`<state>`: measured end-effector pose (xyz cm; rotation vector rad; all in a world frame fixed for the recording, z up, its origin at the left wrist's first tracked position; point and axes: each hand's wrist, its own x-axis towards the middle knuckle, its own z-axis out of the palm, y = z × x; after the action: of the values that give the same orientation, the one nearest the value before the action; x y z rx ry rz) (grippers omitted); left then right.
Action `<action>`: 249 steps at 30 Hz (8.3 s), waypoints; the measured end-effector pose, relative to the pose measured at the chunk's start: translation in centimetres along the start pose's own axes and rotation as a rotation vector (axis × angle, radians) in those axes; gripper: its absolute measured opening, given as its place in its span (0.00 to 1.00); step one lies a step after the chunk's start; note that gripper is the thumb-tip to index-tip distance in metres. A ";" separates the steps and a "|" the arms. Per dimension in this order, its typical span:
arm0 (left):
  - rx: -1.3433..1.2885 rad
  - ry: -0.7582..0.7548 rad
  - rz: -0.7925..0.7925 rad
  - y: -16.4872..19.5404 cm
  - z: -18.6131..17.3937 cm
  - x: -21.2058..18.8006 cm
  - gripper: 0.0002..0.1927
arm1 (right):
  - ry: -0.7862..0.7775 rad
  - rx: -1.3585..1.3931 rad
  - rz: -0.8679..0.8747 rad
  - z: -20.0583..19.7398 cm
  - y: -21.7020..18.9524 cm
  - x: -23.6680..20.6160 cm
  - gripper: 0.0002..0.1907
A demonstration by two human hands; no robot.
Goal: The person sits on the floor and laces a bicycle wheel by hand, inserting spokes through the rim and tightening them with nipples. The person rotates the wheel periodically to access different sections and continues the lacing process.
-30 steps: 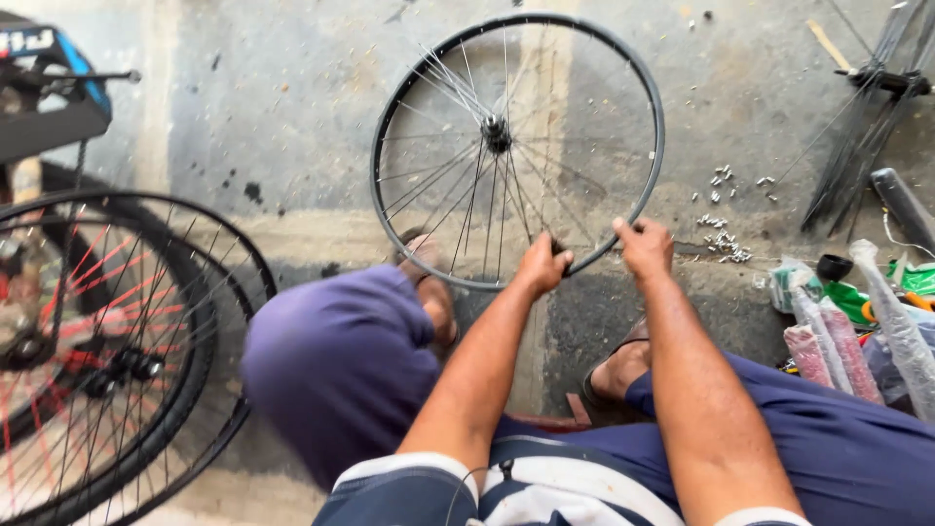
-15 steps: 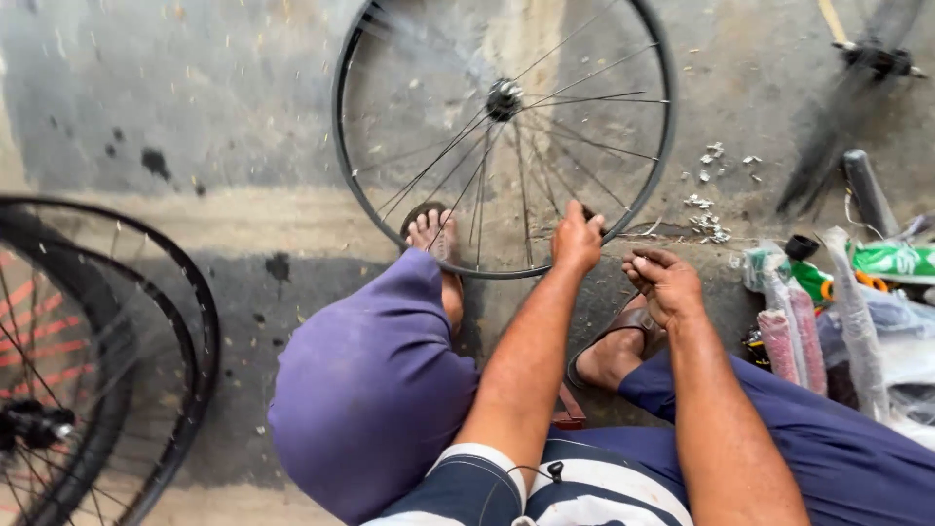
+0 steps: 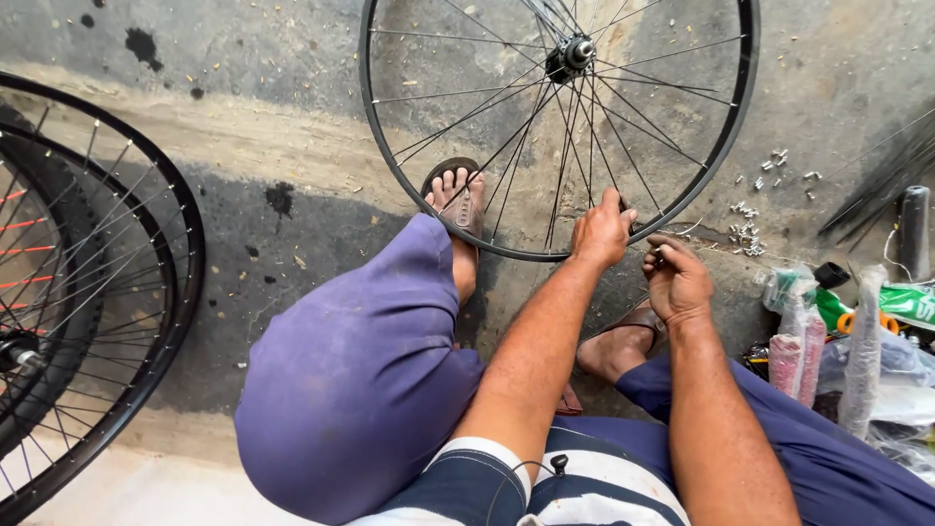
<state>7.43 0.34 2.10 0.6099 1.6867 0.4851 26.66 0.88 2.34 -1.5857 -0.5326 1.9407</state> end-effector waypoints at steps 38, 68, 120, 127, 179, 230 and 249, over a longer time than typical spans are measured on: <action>0.620 0.132 0.486 2.7 -0.1 2.0 0.06 | 0.105 -0.483 -0.313 0.2 4.3 2.4 0.08; 0.637 -0.331 0.456 4.1 -2.4 3.3 0.09 | 0.244 -0.483 -0.314 2.5 4.5 3.0 0.11; 0.632 -0.309 0.480 3.1 -1.6 3.6 0.09 | 0.287 -0.028 0.034 1.0 4.6 3.8 0.07; 0.608 -0.246 0.625 2.4 -1.3 4.5 0.12 | 0.243 -0.027 -0.023 0.8 4.8 4.2 0.09; 0.566 -0.039 0.670 5.0 -4.5 6.1 0.15 | 0.216 0.019 0.261 1.2 4.5 5.5 0.13; 0.938 -0.195 0.569 2.8 -1.6 6.3 0.15 | 0.128 0.007 0.142 0.5 4.4 5.3 0.05; 0.923 -0.198 0.541 3.4 -1.8 5.9 0.18 | 0.170 0.015 0.175 0.8 4.2 5.4 0.09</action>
<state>5.21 6.68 0.08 1.7482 1.4843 -0.0273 24.44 1.24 -4.15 -1.8196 -0.3177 1.9056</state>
